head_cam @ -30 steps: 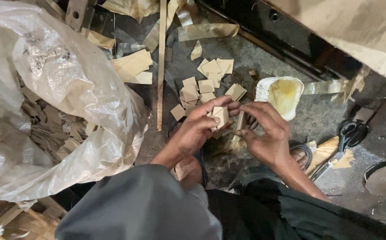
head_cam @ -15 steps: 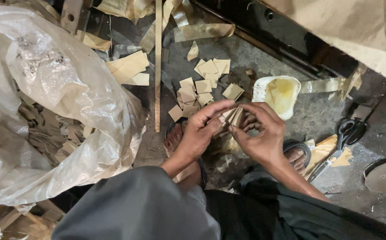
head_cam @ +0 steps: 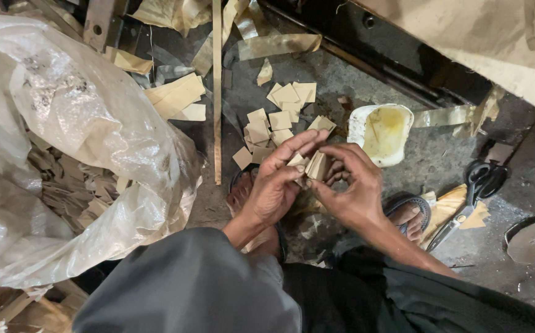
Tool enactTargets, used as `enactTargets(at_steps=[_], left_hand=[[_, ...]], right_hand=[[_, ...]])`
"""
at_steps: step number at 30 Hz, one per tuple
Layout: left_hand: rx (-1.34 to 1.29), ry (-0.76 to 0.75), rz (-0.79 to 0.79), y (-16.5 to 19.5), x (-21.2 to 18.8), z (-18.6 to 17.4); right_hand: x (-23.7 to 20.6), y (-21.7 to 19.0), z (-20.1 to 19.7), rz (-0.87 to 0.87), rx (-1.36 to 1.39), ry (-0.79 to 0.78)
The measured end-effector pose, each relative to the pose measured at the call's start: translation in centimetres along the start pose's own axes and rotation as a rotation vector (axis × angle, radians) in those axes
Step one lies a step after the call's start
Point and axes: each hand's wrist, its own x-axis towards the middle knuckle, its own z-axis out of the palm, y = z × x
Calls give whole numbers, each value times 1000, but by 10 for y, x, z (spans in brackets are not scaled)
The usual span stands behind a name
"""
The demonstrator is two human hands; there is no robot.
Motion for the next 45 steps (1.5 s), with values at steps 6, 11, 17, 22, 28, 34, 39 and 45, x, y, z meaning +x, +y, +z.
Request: enactTargets(at_steps=[6,11,17,22,28,34,39,45], left_hand=[[144,-69,97,1,1,6],[275,-34,45,-3,1,-1],[701,86,-106,-12,12,-21],[310,231,-272,-16,27,-18],[238,203,-332,8,18,-20],[395,32,-133,3,8,-13],[541,78,-46,-3,7,-10],[479,108,-48,-3,5,-5]], right_hand=[[-4,-11,3,-99,-97,-9],[-3,-7,8,-89,-77,-41],[3,-2,-4,-471,-295,-84],[6,1,-4,-488,-310,-265],[9,10,-4,-338,-111,-62],[4,16,-19,-208,84,-75],[-3,18,-19,-5,309,-93],[-5,22,-19,1,404,-103]])
